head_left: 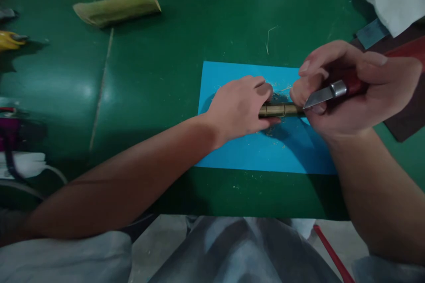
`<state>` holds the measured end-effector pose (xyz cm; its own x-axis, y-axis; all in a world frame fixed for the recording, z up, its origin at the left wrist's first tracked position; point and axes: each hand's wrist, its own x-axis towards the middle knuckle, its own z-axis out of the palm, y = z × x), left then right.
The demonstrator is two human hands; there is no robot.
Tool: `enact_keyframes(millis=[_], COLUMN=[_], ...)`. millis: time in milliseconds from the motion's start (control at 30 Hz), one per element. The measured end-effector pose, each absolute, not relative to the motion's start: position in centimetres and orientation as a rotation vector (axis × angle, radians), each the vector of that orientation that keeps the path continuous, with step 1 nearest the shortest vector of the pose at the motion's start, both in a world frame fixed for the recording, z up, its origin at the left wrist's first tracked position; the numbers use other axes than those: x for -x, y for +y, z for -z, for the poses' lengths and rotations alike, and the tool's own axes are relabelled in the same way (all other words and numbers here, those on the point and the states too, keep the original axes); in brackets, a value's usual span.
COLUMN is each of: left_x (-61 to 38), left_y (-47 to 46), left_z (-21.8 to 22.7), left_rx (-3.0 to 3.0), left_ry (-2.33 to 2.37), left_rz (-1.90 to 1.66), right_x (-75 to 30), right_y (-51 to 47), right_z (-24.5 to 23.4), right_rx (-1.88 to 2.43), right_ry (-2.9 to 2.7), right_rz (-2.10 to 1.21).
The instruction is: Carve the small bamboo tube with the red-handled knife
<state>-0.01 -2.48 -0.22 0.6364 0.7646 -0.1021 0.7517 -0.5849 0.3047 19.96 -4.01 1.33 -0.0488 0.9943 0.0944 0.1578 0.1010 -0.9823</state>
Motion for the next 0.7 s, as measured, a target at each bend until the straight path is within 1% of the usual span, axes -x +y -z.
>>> enact_keyframes(millis=[100,167,300,400,567,700], left_x=[-0.1,-0.1,0.0,0.1,0.3,0.2], left_y=[-2.4,-2.4,-2.4,-2.4,-2.2,-2.2], left_z=[0.1,0.0,0.3,0.6,0.6,0.6], left_rx=[-2.530,-2.531,-2.554,-2.564,-2.566,-2.570], left_ry=[1.223,1.223,1.214,1.198,1.198,1.195], left_rz=[-0.016,-0.015,-0.065,-0.113,-0.065,-0.065], right_x=[-19.7,-19.7,-19.6,-19.2,-18.4,-18.4], right_y=[-3.9,-3.9,-4.1,-4.4,-4.7,-4.6], right_z=[-1.6,-1.6,-1.6,-1.6,-1.2,-0.3], right_rx=[1.080,1.077,1.062,1.101,1.392,1.428], right_ry=[-1.283,-1.240,-1.247,-1.266,-1.206,-1.457], right_rz=[-1.197,-1.230,-1.197,-1.093,-0.775,-0.700])
